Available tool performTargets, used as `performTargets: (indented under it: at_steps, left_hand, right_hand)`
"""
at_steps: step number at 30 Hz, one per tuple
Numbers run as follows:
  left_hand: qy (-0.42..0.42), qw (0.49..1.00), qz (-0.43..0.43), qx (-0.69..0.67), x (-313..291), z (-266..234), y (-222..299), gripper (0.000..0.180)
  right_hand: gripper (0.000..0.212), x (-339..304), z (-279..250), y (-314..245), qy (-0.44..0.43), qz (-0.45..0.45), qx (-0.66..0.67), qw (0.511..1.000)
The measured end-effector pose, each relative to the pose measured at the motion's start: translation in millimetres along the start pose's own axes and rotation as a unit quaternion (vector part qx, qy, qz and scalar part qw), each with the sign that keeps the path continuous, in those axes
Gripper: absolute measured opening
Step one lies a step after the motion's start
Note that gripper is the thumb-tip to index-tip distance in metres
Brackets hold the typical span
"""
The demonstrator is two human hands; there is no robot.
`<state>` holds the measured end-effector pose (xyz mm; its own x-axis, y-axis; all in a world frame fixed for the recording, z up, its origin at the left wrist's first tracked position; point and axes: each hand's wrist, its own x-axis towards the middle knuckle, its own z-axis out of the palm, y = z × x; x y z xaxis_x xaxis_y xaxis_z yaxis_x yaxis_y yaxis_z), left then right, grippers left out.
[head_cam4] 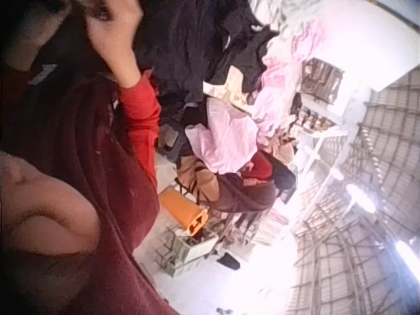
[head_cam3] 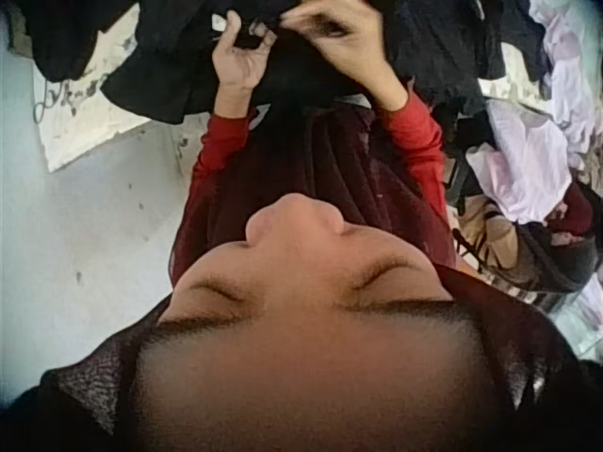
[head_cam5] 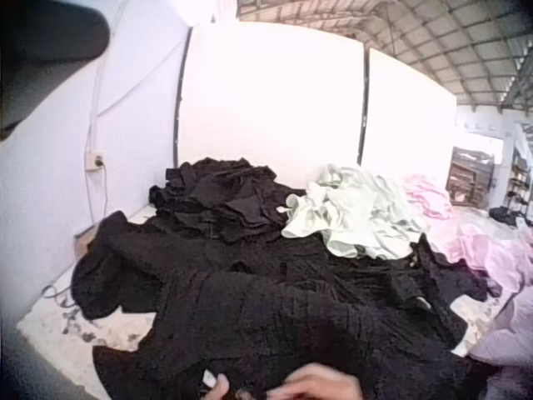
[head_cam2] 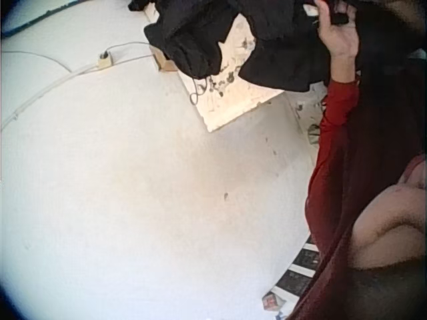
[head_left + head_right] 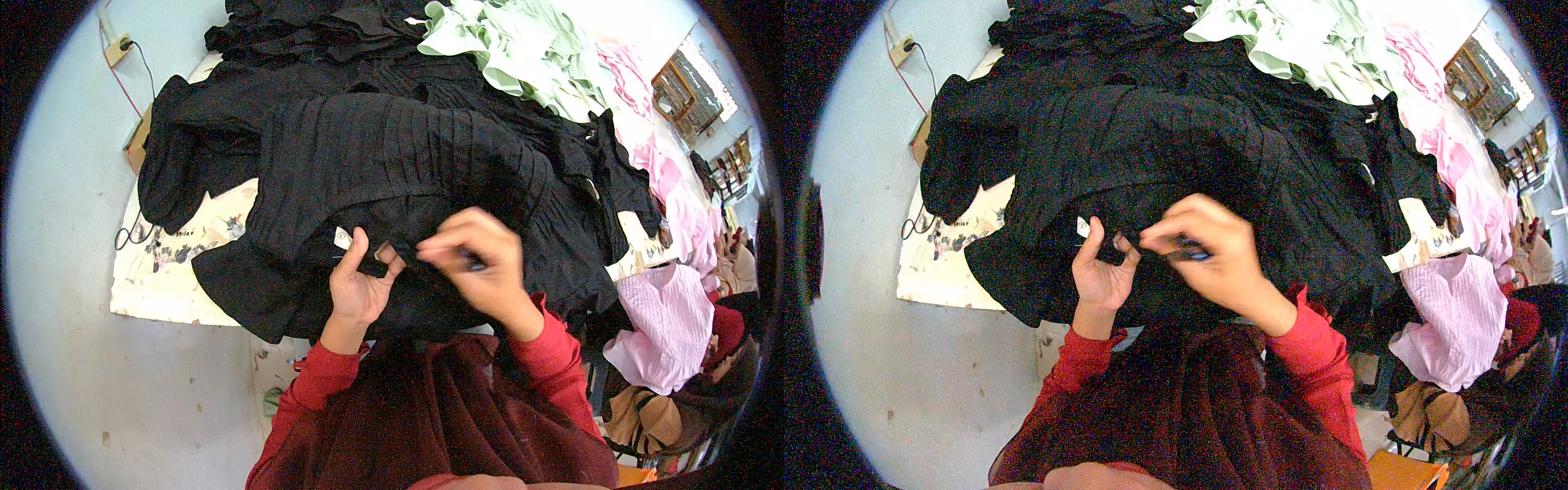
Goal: The person uses a small blade to trim loose threads and snip a tag from a black pleated garment laid on a table. The person repeatedly lifts and repositions the garment to access different areas while cutting.
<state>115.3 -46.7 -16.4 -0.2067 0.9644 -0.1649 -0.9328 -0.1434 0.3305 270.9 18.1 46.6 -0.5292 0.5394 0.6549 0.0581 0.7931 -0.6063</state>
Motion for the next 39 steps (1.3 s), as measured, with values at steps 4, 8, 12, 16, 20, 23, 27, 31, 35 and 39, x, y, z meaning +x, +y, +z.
performTargets:
  at_steps: [4,8,12,16,20,23,27,31,35,39]
  left_hand:
    - [-0.031,0.998,0.009,-0.045,2.4,-8.7,3.5,0.012]
    - [-0.132,0.990,0.000,-0.055,0.0,-12.9,4.7,0.023]
    - [0.026,0.994,0.078,0.068,-20.8,-17.6,-17.1,0.022]
    - [0.027,0.980,0.054,0.188,-21.4,20.6,-16.4,0.023]
    - [-0.038,0.999,-0.034,0.010,-17.1,14.5,-7.1,0.023]
    - [-0.091,0.990,-0.079,-0.070,-17.1,5.9,-11.2,0.038]
    - [-0.169,0.978,-0.084,-0.088,-18.7,7.1,-12.3,0.046]
    - [-0.226,0.968,-0.075,-0.081,-24.0,8.4,-10.3,0.047]
    - [-0.114,0.992,-0.008,0.060,-28.8,1.7,-13.3,0.034]
    - [-0.095,0.993,0.009,0.066,-35.0,13.7,-17.0,0.035]
  right_hand:
    - [0.006,-17.4,-45.6,-0.9,0.309,0.114,0.077,0.941]
    - [0.012,-22.1,-68.7,2.8,0.517,0.111,-0.133,0.838]
    - [0.010,-54.3,-45.3,-12.8,0.245,0.133,-0.007,0.960]
    - [0.043,-45.9,5.9,-17.0,0.024,0.120,-0.061,0.991]
    - [0.028,-63.5,27.7,-7.4,0.083,0.062,-0.067,0.992]
    - [0.042,-73.6,31.8,-7.7,0.109,0.002,-0.088,0.990]
    - [0.046,-83.5,36.8,-8.3,0.074,-0.008,-0.057,0.996]
    - [0.039,-80.0,30.4,-14.2,0.044,0.022,-0.003,0.999]
    - [0.019,-55.1,9.2,-42.8,0.036,0.168,0.099,0.980]
    - [0.015,-32.2,18.8,-39.9,0.109,0.190,0.033,0.975]
